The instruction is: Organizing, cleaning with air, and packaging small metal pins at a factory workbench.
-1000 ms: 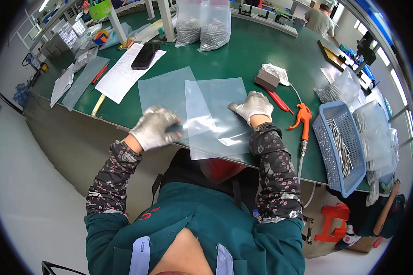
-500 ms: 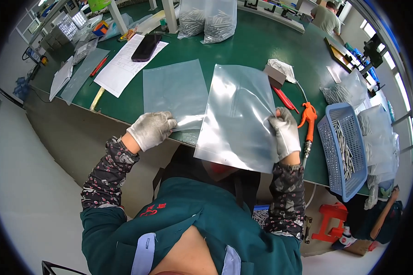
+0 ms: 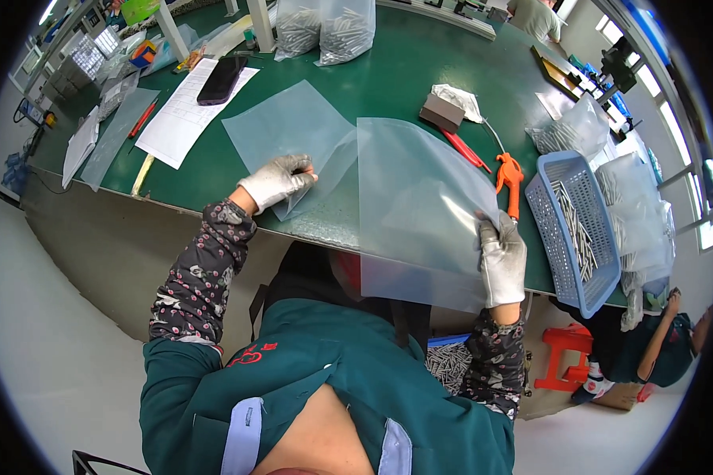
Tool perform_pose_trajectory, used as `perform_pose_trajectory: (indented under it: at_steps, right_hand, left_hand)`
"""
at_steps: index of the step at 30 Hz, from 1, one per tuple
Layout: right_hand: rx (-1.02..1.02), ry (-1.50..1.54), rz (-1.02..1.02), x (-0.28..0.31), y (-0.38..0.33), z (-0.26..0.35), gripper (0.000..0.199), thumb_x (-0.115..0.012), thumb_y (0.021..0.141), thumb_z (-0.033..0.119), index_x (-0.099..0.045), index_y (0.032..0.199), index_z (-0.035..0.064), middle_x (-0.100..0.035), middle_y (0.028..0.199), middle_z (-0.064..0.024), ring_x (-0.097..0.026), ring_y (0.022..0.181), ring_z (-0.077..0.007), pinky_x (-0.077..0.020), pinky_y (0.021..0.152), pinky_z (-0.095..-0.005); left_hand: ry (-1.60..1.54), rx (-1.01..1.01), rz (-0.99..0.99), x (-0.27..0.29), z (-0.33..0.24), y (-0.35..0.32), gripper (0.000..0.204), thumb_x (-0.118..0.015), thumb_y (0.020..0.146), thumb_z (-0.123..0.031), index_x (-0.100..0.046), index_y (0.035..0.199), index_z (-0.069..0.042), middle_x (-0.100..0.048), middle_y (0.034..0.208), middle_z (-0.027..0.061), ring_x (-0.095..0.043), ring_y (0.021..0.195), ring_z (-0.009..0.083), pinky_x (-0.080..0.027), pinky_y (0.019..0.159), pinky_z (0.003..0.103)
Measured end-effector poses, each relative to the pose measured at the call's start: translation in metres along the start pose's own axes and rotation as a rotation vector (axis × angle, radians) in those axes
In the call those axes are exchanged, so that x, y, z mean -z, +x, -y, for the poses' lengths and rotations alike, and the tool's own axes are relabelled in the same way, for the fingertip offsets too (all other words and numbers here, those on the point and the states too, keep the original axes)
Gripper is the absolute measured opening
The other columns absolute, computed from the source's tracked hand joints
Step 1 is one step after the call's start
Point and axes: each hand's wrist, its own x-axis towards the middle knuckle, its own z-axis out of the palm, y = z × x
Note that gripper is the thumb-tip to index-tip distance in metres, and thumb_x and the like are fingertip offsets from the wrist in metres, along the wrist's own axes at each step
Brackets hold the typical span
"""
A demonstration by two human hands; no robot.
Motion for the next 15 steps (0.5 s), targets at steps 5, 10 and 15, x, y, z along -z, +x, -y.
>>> perform_pose_trajectory:
  at_steps: [5, 10, 15]
  right_hand:
    - [0.084, -0.14, 0.057, 0.01, 0.014, 0.01, 0.021, -0.052, 0.085, 0.016, -0.061, 0.096, 0.0008, -0.053, 0.065, 0.0004, -0.045, 0.053, -0.0054, -0.0361, 0.05, -0.0203]
    - [0.152, -0.458, 0.169, 0.021, 0.029, 0.034, 0.024, -0.051, 0.08, 0.017, -0.061, 0.093, 0.0003, -0.062, 0.076, -0.0154, -0.06, 0.068, -0.0233, -0.0444, 0.065, -0.0288]
    - [0.1, -0.685, 0.25, 0.013, 0.043, 0.065, 0.026, -0.05, 0.079, 0.021, -0.061, 0.09, -0.0009, -0.062, 0.081, -0.0194, -0.059, 0.077, -0.0334, -0.0444, 0.069, -0.0341]
  left_hand:
    - [0.025, 0.101, 0.03, 0.001, -0.004, 0.005, 0.022, -0.059, 0.08, -0.024, -0.058, 0.085, -0.003, -0.058, 0.076, 0.0032, -0.055, 0.068, 0.0168, -0.046, 0.064, 0.028]
    - [0.584, -0.056, -0.094, -0.016, -0.049, -0.001, 0.021, -0.05, 0.078, -0.023, -0.061, 0.089, -0.01, -0.062, 0.091, 0.0102, -0.058, 0.086, 0.0291, -0.047, 0.075, 0.037]
    - [0.727, -0.196, -0.228, -0.024, -0.058, 0.002, 0.017, -0.051, 0.077, -0.022, -0.06, 0.084, -0.009, -0.061, 0.082, 0.0101, -0.06, 0.078, 0.0282, -0.049, 0.067, 0.039]
